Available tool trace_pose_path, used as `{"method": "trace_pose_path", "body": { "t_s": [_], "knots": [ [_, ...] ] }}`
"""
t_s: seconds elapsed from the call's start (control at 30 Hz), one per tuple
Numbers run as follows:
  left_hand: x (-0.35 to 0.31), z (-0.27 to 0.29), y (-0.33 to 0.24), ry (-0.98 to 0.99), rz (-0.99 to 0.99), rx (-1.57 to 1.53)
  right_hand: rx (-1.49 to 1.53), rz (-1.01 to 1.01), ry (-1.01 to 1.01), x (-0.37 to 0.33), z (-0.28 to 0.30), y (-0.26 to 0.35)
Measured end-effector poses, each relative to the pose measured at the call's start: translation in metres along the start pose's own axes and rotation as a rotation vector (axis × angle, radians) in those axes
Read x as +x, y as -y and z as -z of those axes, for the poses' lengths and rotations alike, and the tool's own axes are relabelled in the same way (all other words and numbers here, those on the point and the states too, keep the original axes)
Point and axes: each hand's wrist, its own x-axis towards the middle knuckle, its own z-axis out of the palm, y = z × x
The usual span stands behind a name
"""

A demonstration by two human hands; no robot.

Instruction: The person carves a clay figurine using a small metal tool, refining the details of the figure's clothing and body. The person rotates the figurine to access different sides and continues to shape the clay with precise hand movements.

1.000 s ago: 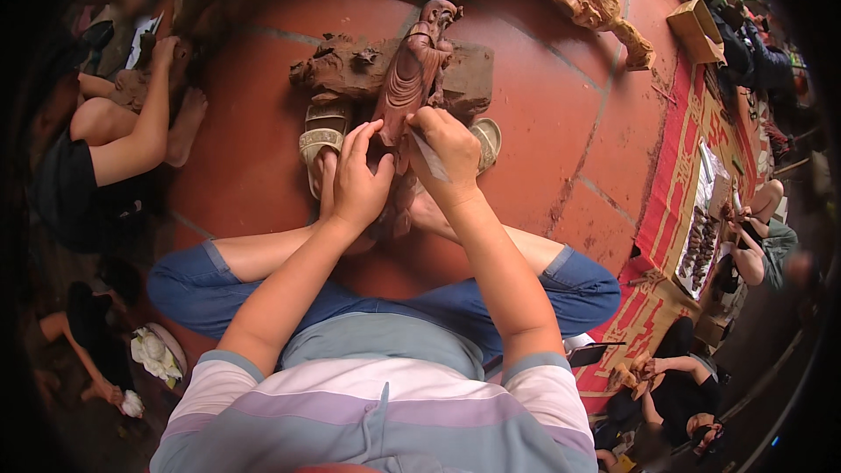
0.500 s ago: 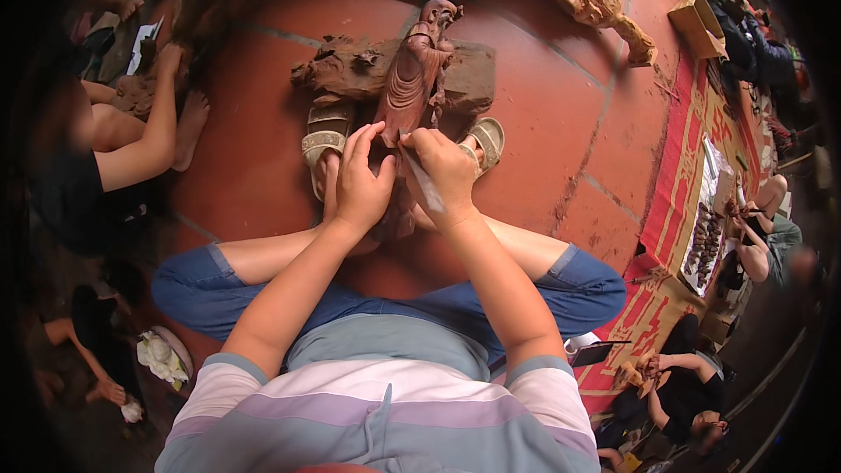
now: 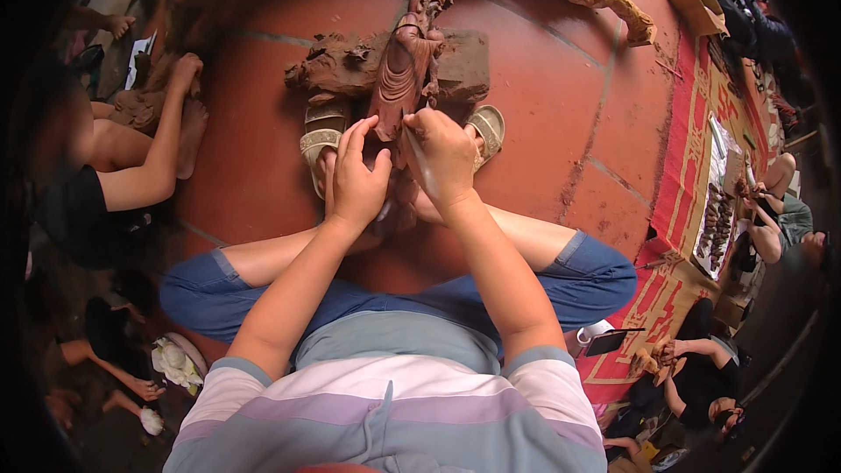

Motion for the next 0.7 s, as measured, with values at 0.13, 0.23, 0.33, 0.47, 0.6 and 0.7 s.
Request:
{"method": "trace_pose_path", "body": {
  "t_s": [0.13,0.23,0.33,0.47,0.6,0.7],
  "knots": [
    [-0.001,-0.004,0.005,-0.012,-0.017,-0.002,0.121,0.014,0.121,-0.002,0.010,0.007],
    [-0.001,0.001,-0.006,0.047,0.025,-0.029,0.105,-0.060,0.054,0.009,0.009,0.008],
    [0.003,0.004,-0.004,0.060,0.023,-0.073,-0.119,0.158,0.128,-0.009,0.005,0.005],
    [-0.001,0.003,-0.005,0.048,0.030,-0.017,0.072,-0.007,0.136,0.005,0.010,0.008],
    [0.001,0.004,-0.004,0.050,0.022,-0.023,-0.031,0.105,0.064,-0.002,0.006,0.000],
    [-0.001,0.005,-0.005,0.072,0.038,-0.049,0.006,0.120,0.185,-0.012,0.019,0.015]
  ]
}}
